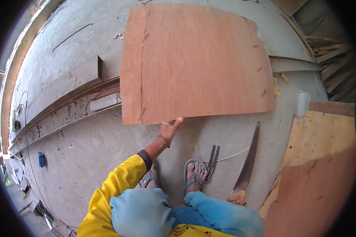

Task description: The person is cutting a large piece of plywood using a hand saw. They measure and mark the wood with a ruler and pencil, then proceed to cut along the marked line. The person adjusts the wood and continues cutting until the piece is separated.

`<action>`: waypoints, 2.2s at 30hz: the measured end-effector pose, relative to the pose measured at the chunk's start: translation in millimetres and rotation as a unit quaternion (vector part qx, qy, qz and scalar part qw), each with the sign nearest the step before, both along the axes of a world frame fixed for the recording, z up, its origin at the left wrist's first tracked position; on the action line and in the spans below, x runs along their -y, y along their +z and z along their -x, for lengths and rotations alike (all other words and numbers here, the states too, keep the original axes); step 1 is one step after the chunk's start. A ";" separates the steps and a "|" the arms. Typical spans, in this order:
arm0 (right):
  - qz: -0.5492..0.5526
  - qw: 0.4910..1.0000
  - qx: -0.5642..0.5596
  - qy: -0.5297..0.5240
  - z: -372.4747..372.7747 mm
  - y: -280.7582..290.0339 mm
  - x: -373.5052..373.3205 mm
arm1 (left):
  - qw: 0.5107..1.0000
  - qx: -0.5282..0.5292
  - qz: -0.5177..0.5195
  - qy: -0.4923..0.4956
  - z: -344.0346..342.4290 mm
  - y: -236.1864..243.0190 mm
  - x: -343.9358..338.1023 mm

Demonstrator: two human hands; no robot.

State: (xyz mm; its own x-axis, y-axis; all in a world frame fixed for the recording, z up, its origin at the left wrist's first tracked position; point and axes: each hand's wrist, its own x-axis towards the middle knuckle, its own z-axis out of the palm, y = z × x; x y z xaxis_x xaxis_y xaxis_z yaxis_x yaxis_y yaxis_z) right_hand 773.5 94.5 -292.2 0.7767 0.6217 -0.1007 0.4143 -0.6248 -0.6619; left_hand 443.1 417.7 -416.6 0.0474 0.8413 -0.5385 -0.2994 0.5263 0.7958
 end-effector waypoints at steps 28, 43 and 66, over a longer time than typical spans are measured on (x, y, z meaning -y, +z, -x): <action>-0.083 0.800 -0.521 0.286 198.0 -99.0 -244.3 | 0.642 -0.607 -0.391 -0.258 136.9 146.7 -86.8; -0.077 0.829 -0.467 0.297 212.5 -102.4 -262.6 | 0.574 -0.647 -0.370 -0.340 87.7 91.1 -244.7; -0.076 0.823 -0.500 0.259 220.7 -99.3 -257.7 | 0.556 -0.694 -0.313 -0.334 75.6 94.1 -232.1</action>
State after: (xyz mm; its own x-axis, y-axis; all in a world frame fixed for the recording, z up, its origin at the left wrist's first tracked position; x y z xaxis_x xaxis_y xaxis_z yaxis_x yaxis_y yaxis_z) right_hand 552.8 352.2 -391.5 -0.0200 0.9078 -0.4190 -0.2000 -0.4143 -0.8879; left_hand 367.5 649.8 -322.5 0.3660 0.9289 -0.0571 0.9273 -0.3587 0.1073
